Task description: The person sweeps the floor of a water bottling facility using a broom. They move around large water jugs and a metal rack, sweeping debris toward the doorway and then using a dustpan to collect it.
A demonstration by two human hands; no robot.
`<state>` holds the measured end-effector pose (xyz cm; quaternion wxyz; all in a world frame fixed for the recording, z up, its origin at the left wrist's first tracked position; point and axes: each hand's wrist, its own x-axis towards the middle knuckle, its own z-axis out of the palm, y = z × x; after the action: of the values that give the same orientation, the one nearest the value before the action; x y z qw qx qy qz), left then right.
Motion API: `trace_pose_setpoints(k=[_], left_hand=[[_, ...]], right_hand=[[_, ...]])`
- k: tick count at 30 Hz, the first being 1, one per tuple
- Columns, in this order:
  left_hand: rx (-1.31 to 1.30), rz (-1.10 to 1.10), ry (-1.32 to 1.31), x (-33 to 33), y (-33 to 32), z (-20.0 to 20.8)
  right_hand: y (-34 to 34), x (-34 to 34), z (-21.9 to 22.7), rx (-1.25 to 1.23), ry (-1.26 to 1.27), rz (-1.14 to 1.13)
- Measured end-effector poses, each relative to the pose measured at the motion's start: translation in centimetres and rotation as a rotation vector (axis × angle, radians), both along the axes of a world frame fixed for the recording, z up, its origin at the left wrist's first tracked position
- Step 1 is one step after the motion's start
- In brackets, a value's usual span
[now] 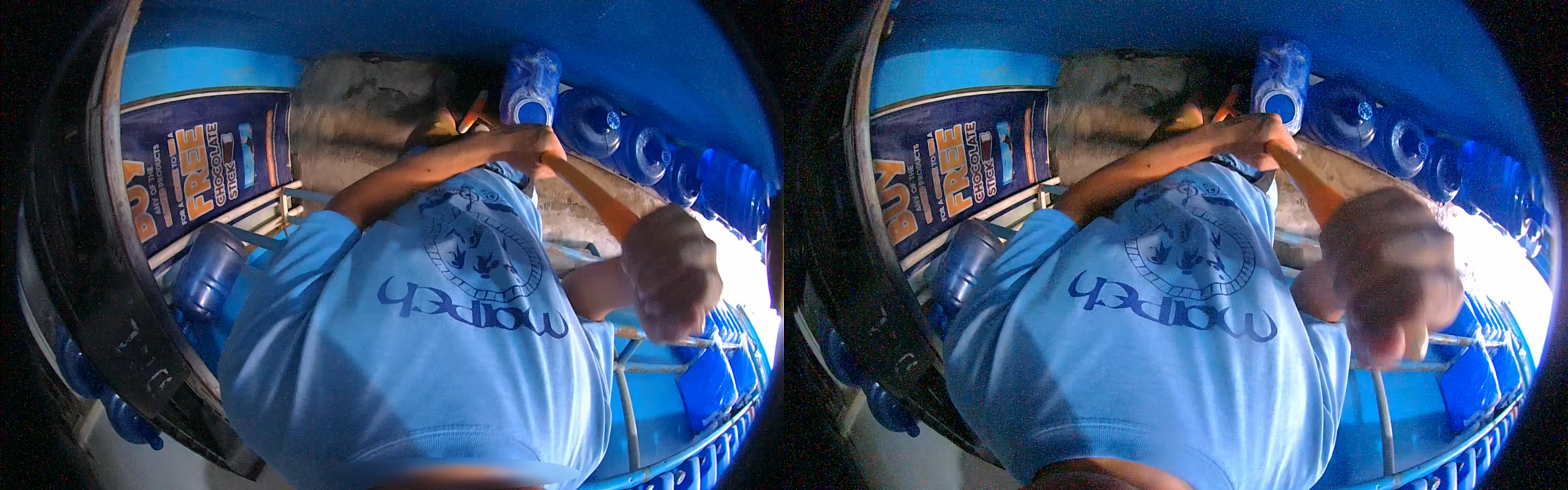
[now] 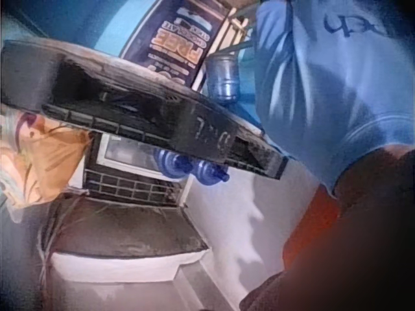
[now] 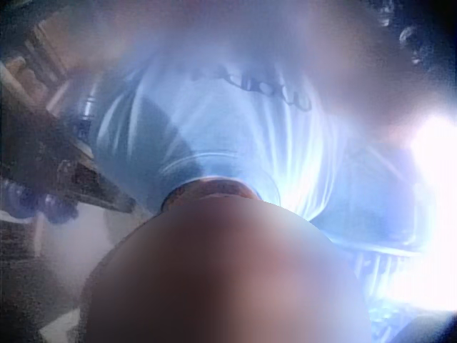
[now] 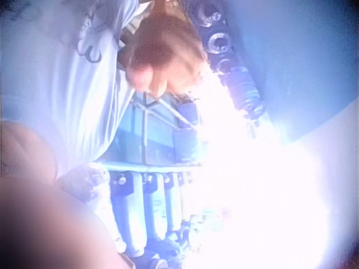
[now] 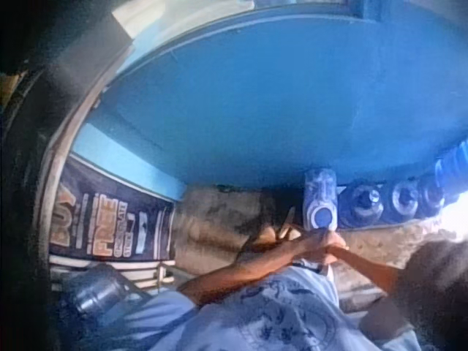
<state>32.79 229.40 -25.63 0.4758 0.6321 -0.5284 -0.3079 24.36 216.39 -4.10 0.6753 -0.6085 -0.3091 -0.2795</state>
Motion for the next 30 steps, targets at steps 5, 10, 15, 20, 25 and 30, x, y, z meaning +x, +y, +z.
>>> trace_pose_setpoints(k=[5,10,15,20,25,30], left_hand=[[-0.042,0.069,-0.121,-0.6,0.9,3.0],[0.026,0.155,-0.133,0.3,2.3,1.5],[0.092,0.234,-0.226,3.1,5.7,-3.9],[0.042,0.325,-0.317,9.3,13.9,-10.8],[0.091,0.357,-0.364,12.4,27.5,-13.6],[0.946,0.33,-0.126,14.0,34.1,-17.0]], right_hand=[[-2.8,-0.2,1.8,0.106,-0.067,0.412],[-2.7,-0.1,0.4,-0.027,0.002,0.087],[0.4,0.9,-4.2,0.1,0.189,0.25],[6.3,2.3,-10.1,-0.161,0.819,-0.219],[14.5,6.6,-12.8,-0.73,0.656,-0.166],[23.1,10.4,-21.9,-1.403,0.624,-0.021]])
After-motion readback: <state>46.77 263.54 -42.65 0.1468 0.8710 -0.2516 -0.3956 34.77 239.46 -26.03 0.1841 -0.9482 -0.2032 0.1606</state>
